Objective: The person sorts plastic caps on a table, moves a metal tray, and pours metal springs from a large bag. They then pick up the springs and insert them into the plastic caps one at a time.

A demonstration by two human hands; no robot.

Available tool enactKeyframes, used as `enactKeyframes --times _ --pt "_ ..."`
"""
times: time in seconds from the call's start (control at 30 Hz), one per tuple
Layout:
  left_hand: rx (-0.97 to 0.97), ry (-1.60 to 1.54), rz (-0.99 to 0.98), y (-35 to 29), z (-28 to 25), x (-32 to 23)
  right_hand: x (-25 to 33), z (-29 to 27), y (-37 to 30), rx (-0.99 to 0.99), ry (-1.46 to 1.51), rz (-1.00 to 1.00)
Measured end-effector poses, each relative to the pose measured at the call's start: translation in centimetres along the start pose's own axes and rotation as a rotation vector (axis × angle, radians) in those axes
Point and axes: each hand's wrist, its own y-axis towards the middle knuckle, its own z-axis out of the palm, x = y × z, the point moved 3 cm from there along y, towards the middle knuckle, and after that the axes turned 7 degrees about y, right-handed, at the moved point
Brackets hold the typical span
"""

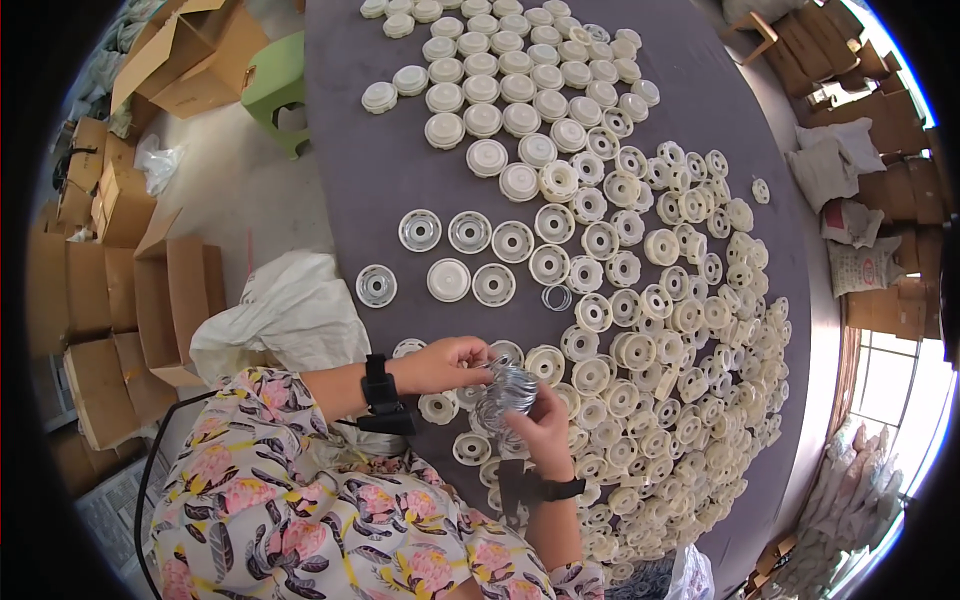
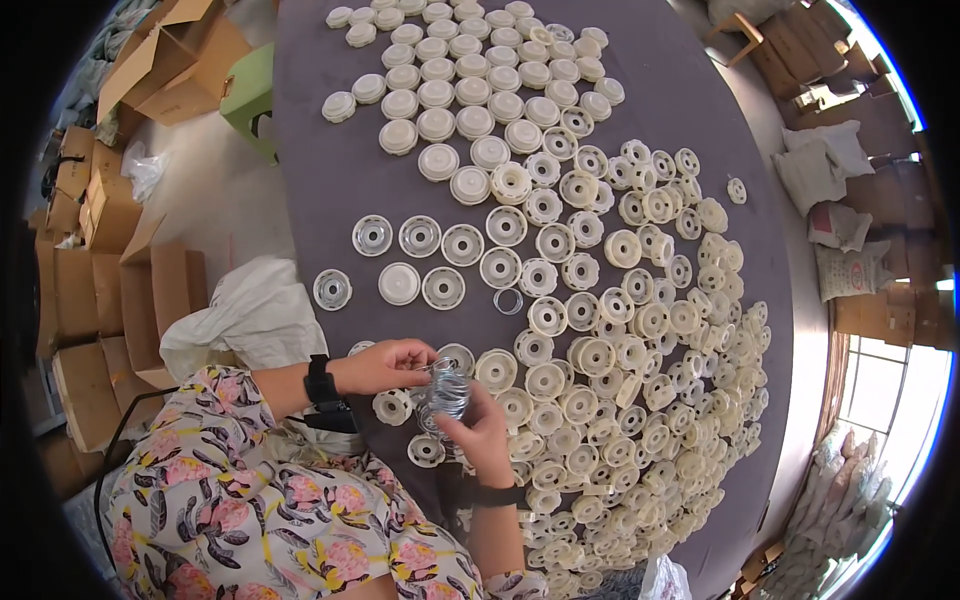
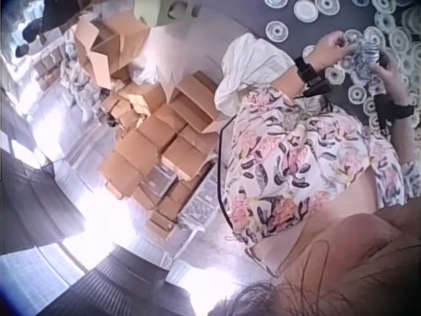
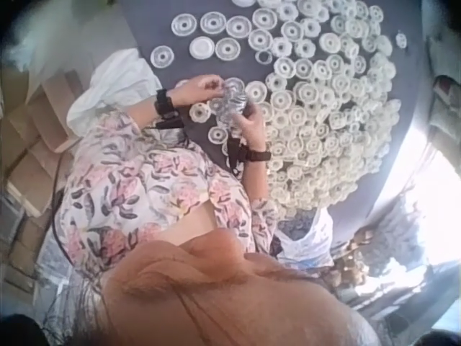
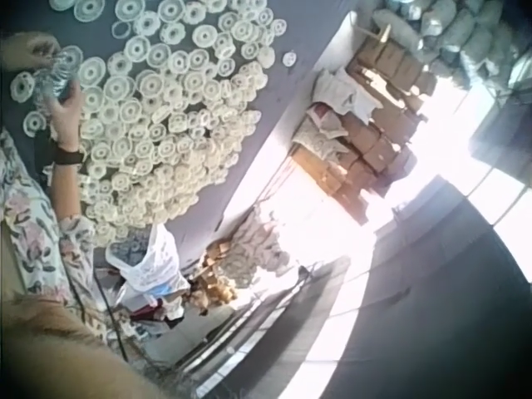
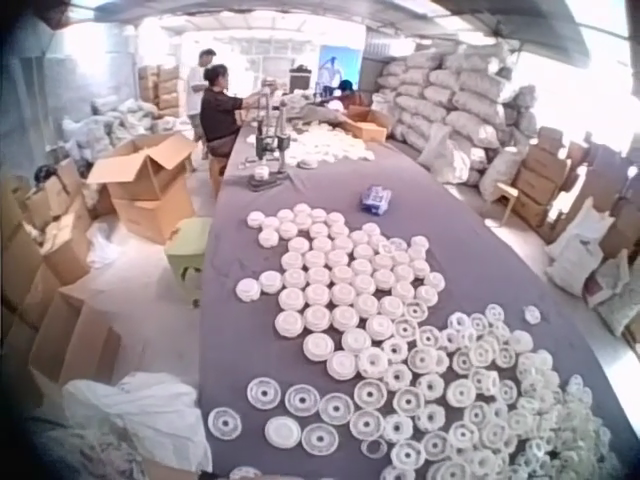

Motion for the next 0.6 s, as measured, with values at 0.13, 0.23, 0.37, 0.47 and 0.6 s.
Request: enactKeyframes --times 0.13,0.23,0.37,0.47,0.6 --pt "0.052 -0.189 -0.220 0.5 0.7 -1.0 0.1 -0.5 -0.4 -0.016 -0.060 -0.132" --pt "0.010 -0.064 -0.235 0.9 0.4 -1.4 1.8 1.0 -1.2 0.062 -0.600 -0.376" --pt "0.250 -0.248 -0.483 0.7 0.8 -1.9 1.3 0.9 -2.0 0.022 -0.539 -0.327" --pt "0.207 -0.300 -0.322 0.1 1.5 -2.8 -0.6 -1.4 -2.4 -0.040 -0.223 -0.221" --pt "0.171 -0.191 -0.066 -0.3 2.3 -2.6 -0.4 -1.4 -3.0 -0.093 0.147 -0.121"
